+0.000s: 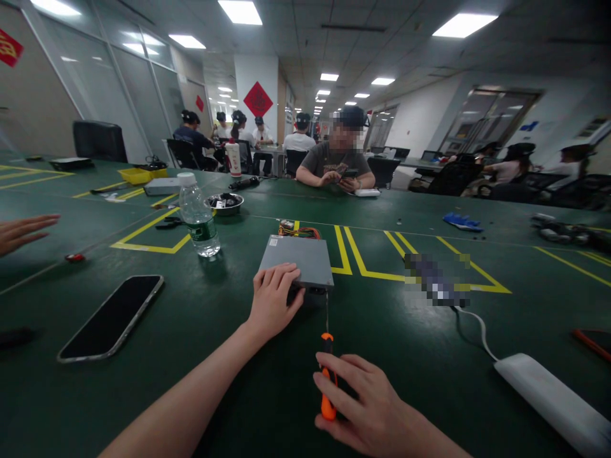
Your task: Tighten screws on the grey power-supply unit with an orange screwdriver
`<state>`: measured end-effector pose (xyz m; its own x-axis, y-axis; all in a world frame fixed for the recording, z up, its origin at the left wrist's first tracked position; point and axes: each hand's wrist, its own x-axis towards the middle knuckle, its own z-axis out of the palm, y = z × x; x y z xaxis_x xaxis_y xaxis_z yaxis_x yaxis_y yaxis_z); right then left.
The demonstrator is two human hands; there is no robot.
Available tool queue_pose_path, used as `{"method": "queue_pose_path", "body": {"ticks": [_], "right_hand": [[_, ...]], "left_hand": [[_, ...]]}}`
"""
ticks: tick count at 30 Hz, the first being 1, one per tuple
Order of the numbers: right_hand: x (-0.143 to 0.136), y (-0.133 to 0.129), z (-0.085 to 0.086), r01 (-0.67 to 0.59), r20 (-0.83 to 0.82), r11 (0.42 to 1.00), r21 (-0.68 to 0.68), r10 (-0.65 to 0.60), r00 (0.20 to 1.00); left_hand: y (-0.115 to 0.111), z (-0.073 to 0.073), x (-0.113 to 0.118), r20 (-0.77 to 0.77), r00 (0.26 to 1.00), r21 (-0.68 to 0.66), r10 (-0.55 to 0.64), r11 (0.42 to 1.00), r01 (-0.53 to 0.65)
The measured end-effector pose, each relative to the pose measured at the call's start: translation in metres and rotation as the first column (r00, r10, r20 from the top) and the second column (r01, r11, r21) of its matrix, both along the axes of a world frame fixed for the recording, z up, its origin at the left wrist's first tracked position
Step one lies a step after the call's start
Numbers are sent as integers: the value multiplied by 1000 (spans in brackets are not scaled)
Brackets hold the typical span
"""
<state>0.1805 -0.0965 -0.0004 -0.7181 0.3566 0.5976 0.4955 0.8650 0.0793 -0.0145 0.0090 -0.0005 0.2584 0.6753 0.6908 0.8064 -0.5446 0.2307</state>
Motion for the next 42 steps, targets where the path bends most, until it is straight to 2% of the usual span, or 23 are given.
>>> {"method": "queue_pose_path", "body": {"ticks": [4, 8, 13, 19, 22, 27, 30, 35, 39, 42], "right_hand": [[1, 0, -6, 6, -26, 1000, -26, -7, 1000], [2, -1, -1, 36, 7, 997, -68, -35, 999], [1, -3, 9, 27, 48, 1000, 12, -27, 998], [4, -2, -2, 34, -43, 994, 100, -30, 999], [4, -2, -3, 43, -31, 996, 74, -40, 999], [0, -3, 8, 56, 28, 998, 9, -56, 998], [1, -4, 8, 47, -16, 998, 32, -47, 999], [9, -4, -1, 34, -107, 999, 42, -30, 994], [11, -4, 0, 61, -38, 998, -5, -61, 997], [9, -4, 6, 44, 27, 999, 9, -44, 999]], "left_hand": [[0, -1, 0, 1, 1000, -2, -1, 1000, 1], [1, -1, 0, -1, 1000, 4, 1, 1000, -1], [1, -2, 0, 1, 1000, 6, 8, 1000, -8], [1, -2, 1, 16, 1000, 11, 3, 1000, -3], [1, -1, 0, 14, 1000, 10, -1, 1000, 1], [0, -1, 0, 12, 1000, 1, -7, 1000, 7], [0, 0, 0, 9, 1000, -4, -6, 1000, 6], [0, 0, 0, 3, 1000, 0, -5, 1000, 5], [1, 0, 0, 1, 1000, 2, -2, 1000, 2], [1, -1, -1, -2, 1000, 5, 1, 1000, -1]]}}
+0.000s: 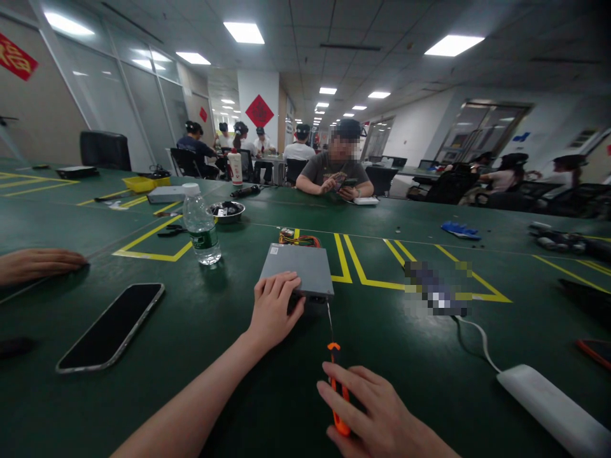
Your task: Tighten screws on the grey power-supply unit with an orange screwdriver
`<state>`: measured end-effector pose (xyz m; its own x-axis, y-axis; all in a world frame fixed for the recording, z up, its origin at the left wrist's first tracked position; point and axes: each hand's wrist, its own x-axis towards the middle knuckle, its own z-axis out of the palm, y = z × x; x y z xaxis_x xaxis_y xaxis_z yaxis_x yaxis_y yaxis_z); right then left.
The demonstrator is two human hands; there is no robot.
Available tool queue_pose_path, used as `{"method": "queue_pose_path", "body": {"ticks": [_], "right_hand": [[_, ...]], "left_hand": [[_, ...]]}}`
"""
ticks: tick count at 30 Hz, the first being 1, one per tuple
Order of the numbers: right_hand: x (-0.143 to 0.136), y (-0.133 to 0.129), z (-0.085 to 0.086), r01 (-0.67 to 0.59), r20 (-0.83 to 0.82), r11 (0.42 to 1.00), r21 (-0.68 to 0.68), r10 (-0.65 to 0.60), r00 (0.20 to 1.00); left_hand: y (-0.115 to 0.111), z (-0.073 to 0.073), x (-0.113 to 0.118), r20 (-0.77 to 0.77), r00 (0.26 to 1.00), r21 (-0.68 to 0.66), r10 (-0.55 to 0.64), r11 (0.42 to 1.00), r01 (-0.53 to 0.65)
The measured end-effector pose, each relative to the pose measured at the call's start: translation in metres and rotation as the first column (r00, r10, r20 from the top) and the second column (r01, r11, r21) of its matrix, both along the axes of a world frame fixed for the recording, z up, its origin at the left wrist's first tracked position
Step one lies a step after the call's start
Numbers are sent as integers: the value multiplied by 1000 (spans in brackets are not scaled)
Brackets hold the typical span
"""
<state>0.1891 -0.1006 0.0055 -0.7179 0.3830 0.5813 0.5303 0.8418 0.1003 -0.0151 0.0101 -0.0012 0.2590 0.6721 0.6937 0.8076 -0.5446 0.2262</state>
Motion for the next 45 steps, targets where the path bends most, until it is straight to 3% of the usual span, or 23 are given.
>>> {"method": "queue_pose_path", "body": {"ticks": [12, 22, 28, 45], "right_hand": [[8, -1, -8, -19, -92, 997, 71, 26, 995], [-8, 4, -9, -79, -80, 997, -9, 78, 994], [-9, 7, -10, -48, -60, 998, -43, 45, 997], [-16, 8, -12, -65, -48, 998, 19, 65, 997]], "left_hand": [[0, -1, 0, 2, 1000, -10, 0, 1000, 0], [0, 0, 0, -7, 1000, 1, 0, 1000, 0], [0, -1, 0, -2, 1000, -4, 3, 1000, -3], [-1, -1, 1, 14, 1000, -9, -5, 1000, 5]]}}
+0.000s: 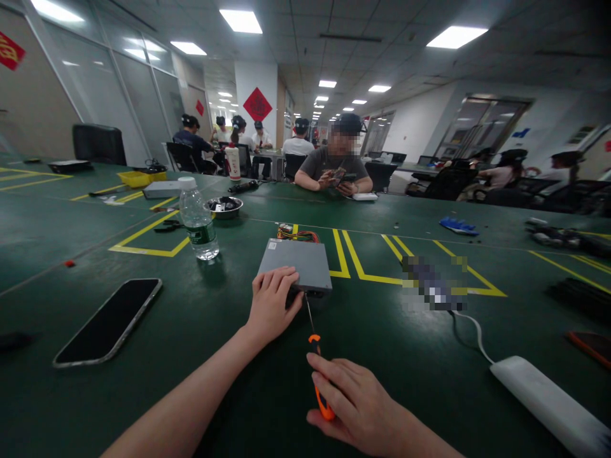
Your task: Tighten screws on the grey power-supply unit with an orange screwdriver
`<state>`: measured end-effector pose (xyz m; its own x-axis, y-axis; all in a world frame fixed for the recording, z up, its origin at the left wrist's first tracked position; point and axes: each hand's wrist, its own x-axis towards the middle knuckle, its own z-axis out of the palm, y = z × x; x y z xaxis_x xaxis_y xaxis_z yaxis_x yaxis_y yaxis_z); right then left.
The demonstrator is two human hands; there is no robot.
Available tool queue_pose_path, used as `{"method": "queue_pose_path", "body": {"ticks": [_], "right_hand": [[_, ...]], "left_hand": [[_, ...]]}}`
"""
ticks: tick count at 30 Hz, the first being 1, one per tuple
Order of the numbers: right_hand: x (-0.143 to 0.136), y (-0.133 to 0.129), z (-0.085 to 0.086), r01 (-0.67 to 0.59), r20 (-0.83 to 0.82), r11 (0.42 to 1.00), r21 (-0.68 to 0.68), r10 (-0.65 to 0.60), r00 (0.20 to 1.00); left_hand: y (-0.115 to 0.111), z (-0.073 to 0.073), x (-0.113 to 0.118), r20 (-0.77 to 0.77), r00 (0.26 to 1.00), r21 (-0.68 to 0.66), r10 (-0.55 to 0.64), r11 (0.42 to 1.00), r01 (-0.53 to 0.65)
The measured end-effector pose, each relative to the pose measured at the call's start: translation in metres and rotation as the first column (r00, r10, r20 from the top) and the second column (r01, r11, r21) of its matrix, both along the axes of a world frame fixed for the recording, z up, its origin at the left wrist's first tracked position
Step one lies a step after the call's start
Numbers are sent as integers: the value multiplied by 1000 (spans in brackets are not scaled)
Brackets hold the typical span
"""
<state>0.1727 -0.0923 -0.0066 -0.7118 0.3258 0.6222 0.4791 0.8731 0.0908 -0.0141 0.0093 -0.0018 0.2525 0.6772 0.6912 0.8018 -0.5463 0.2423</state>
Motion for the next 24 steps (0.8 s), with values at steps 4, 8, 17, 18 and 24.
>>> {"method": "queue_pose_path", "body": {"ticks": [4, 8, 17, 18, 24], "right_hand": [[-1, -3, 2, 34, 55, 997, -74, -30, 998], [0, -7, 8, 44, 158, 980, -192, -14, 987], [-4, -2, 1, -12, 82, 989, -150, 24, 996], [-4, -3, -1, -12, 72, 988, -152, 23, 997], [-1, -4, 0, 9, 126, 970, -241, 22, 992]], "left_hand": [[0, 0, 0, 3, 1000, 3, -3, 1000, 3], [0, 0, -1, -3, 1000, -5, 2, 1000, -2], [0, 1, 0, -14, 1000, 15, 14, 1000, -14], [0, 1, 0, -15, 1000, 17, 15, 1000, -15], [-1, 0, 0, -11, 1000, 15, 6, 1000, -6]]}}
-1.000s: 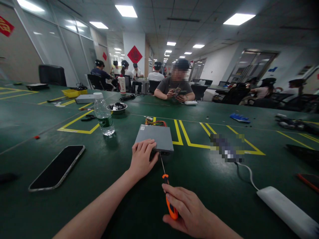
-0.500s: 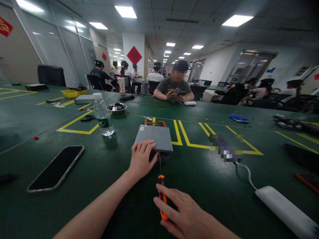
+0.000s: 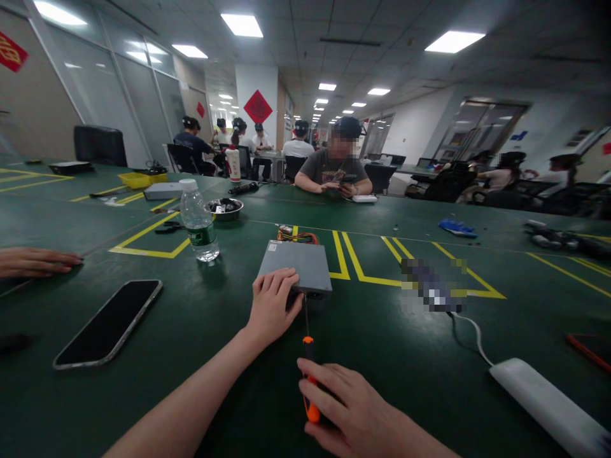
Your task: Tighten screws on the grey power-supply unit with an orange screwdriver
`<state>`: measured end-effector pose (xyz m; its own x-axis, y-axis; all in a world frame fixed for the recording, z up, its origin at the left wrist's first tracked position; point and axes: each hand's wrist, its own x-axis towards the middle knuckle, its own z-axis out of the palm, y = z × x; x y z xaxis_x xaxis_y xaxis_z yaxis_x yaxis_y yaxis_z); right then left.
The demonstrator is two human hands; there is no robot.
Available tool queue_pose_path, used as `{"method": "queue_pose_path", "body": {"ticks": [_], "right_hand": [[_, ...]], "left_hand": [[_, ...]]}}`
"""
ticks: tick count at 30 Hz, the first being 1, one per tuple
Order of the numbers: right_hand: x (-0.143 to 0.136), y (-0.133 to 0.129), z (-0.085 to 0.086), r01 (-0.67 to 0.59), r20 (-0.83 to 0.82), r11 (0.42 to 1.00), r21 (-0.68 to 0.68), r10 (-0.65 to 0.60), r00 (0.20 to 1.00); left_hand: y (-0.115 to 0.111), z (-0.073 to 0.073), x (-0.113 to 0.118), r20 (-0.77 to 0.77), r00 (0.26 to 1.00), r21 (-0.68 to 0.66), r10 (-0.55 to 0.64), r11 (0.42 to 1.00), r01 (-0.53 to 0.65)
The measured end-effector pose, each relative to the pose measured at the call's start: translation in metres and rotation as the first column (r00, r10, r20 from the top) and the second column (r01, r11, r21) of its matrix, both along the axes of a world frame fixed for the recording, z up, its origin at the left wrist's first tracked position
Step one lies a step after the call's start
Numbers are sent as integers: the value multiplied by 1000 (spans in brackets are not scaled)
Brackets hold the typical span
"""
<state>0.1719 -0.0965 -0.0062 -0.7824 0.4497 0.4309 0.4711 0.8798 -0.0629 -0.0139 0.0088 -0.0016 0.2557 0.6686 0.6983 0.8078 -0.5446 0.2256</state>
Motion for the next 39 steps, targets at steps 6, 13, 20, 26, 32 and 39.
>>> {"method": "queue_pose_path", "body": {"ticks": [6, 13, 20, 26, 32, 39], "right_hand": [[-4, 1, 8, -28, -14, 996, 82, 30, 999], [-6, 0, 2, 10, -101, 990, 142, 5, 995], [-6, -1, 8, -13, -5, 991, 132, 13, 1000], [-5, 0, -1, -7, -125, 974, 228, 37, 991], [-5, -2, 4, 35, -17, 994, 106, -34, 999], [-7, -2, 8, 15, -68, 984, 175, -3, 998]], "left_hand": [[0, 1, 0, -6, 1000, -4, 0, 1000, 0], [0, 1, 0, 2, 1000, 0, 1, 1000, -1], [1, 0, 0, 1, 1000, -3, 0, 1000, 0], [0, 0, 0, -2, 1000, -7, 0, 1000, 0], [0, 0, 0, 2, 1000, -1, -6, 1000, 6], [1, 0, 0, -1, 1000, -6, -4, 1000, 4]]}}
